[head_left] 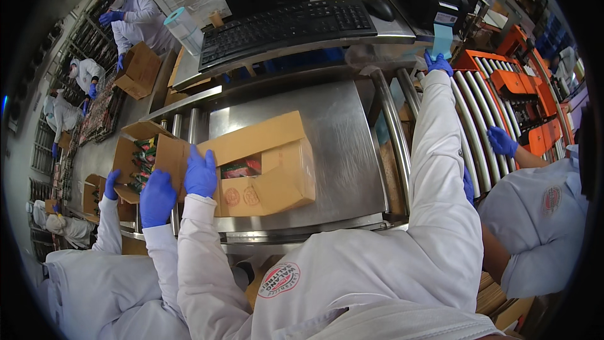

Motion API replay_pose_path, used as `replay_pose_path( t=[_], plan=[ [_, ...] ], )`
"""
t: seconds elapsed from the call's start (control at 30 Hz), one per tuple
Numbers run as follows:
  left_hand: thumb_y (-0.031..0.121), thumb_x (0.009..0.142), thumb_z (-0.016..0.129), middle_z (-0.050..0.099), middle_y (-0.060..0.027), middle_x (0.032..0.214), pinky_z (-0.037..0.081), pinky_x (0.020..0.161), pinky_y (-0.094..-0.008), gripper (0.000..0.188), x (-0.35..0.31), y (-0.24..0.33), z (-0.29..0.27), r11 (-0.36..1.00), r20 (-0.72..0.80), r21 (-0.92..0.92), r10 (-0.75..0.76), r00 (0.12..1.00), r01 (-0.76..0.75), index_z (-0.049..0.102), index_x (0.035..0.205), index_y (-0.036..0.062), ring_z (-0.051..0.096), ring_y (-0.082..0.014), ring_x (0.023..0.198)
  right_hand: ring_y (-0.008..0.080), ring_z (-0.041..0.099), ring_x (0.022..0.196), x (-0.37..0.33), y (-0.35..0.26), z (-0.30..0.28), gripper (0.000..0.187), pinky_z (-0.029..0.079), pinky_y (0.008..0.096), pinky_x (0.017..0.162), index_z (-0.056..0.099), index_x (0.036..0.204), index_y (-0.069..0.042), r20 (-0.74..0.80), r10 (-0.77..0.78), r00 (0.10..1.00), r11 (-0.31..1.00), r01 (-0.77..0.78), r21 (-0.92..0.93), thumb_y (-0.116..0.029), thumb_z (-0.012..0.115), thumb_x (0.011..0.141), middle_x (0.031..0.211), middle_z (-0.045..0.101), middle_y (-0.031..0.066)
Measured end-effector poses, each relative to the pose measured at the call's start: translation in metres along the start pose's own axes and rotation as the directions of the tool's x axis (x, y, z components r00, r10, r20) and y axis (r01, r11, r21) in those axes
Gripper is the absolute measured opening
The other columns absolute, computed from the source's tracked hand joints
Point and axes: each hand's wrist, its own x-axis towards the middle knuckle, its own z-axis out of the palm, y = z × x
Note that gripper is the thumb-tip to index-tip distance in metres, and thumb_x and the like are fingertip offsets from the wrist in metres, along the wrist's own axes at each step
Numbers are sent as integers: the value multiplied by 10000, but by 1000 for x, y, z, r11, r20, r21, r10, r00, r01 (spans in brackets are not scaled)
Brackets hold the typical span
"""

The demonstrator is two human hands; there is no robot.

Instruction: The person repeatedly opens cardboard boxes on a conveyor belt, arranges packaged items inside, and closes the flaps. They then apply labels to the boxes and move them along the line. The task is performed continuously with multiple boxes in a fast-paced assembly environment.

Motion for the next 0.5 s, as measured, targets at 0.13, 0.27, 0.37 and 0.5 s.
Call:
replay_pose_path(
  t=[0.13,0.27,0.37,0.5],
  plan=[
    [384,907,536,437,-216,1313,334,1031,-357,664,16,-26,-9,796,136,-603,169,976,-54,296,1381,-16,429,-308,1225,304,372,1297,-11,-16,-21,458,268,684,986,366,1383,-80,-5,50,999,986,-49,159,-245,397,957,1375,412,146],
    [288,879,613,419,-106,1296,305,1039,-313,611,8,-36,-7,571,139,-821,154,978,27,343,1345,1,382,-189,1221,275,410,1256,-123,-17,-23,669,367,510,959,317,1416,-114,181,-155,971,804,231,-548,-404,584,875,1346,436,144],
    [243,881,613,429,-100,1258,316,1030,-305,554,-20,5,-5,489,136,-870,116,984,62,362,1316,10,400,-182,1187,236,398,1250,-244,-34,-21,651,332,379,1024,348,1408,-106,439,-190,878,695,436,-571,-371,614,877,1327,442,121],
    [150,908,553,381,-147,1320,324,1030,-351,521,-69,90,43,422,53,-906,159,986,-19,331,1359,11,378,-251,1215,251,328,1321,-378,-27,-31,516,224,347,1096,365,1392,-61,885,60,461,415,795,-442,-208,543,931,1375,409,131]
  ],
)
